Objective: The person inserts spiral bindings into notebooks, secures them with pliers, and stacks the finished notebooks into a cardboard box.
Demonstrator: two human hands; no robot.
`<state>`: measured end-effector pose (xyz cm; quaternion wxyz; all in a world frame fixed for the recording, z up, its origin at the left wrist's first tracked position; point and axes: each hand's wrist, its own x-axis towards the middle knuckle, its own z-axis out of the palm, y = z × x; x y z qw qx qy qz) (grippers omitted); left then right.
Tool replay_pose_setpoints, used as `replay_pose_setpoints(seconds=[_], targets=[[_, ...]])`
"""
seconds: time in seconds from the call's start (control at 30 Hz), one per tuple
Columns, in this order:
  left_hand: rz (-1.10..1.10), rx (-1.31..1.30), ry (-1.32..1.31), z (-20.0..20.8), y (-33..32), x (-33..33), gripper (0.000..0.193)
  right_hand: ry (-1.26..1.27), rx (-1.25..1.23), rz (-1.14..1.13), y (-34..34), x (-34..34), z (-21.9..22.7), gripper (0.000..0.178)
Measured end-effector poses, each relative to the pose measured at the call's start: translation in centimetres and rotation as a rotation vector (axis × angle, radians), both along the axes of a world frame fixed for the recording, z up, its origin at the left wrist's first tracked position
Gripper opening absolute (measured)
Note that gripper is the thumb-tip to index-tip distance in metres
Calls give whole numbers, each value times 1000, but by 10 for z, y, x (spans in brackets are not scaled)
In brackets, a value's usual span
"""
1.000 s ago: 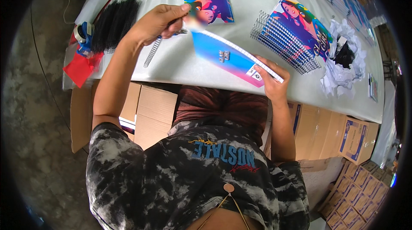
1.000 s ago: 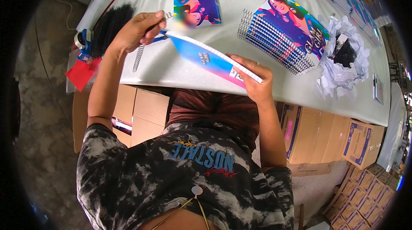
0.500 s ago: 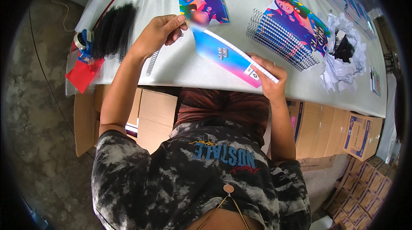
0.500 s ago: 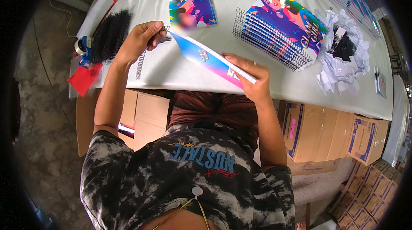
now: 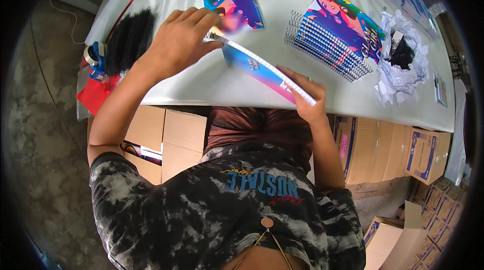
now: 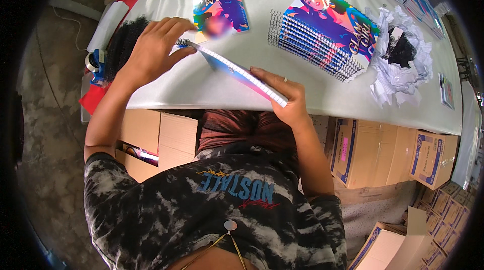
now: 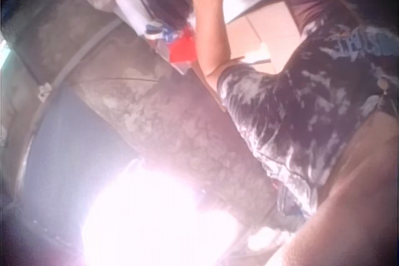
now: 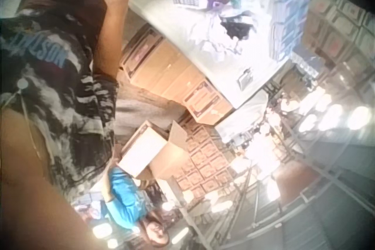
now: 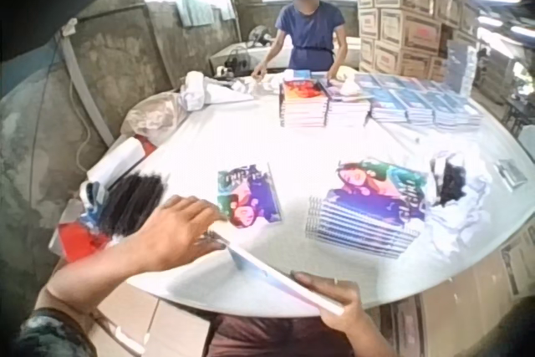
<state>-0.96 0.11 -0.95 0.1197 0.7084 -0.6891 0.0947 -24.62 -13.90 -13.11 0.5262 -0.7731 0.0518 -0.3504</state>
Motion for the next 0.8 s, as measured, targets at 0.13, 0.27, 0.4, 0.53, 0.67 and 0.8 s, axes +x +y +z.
replay_pose_setpoints(seconds=[0.13, 0.27, 0.4, 0.53, 0.67, 0.8], targets=[[19, 137, -53, 12, -1, -3, 26, -6, -7, 10, 1, 1, 0, 35], [-105, -198, -250, -1, -5, 1, 27, 18, 163, 34, 8, -2, 3, 34], [-48, 130, -67, 7, 1, 6, 30, 21, 31, -17, 5, -1, -1, 33], [-66, 29, -131, 3, -5, 2, 42, -41, -105, -55, 6, 0, -5, 31], [-27, -205, -242, -4, -4, -2, 65, -103, -173, -80, 8, 1, -4, 30], [22, -358, -98, -124, 20, 12, 112, -102, -205, -94, 20, 7, -2, 29]])
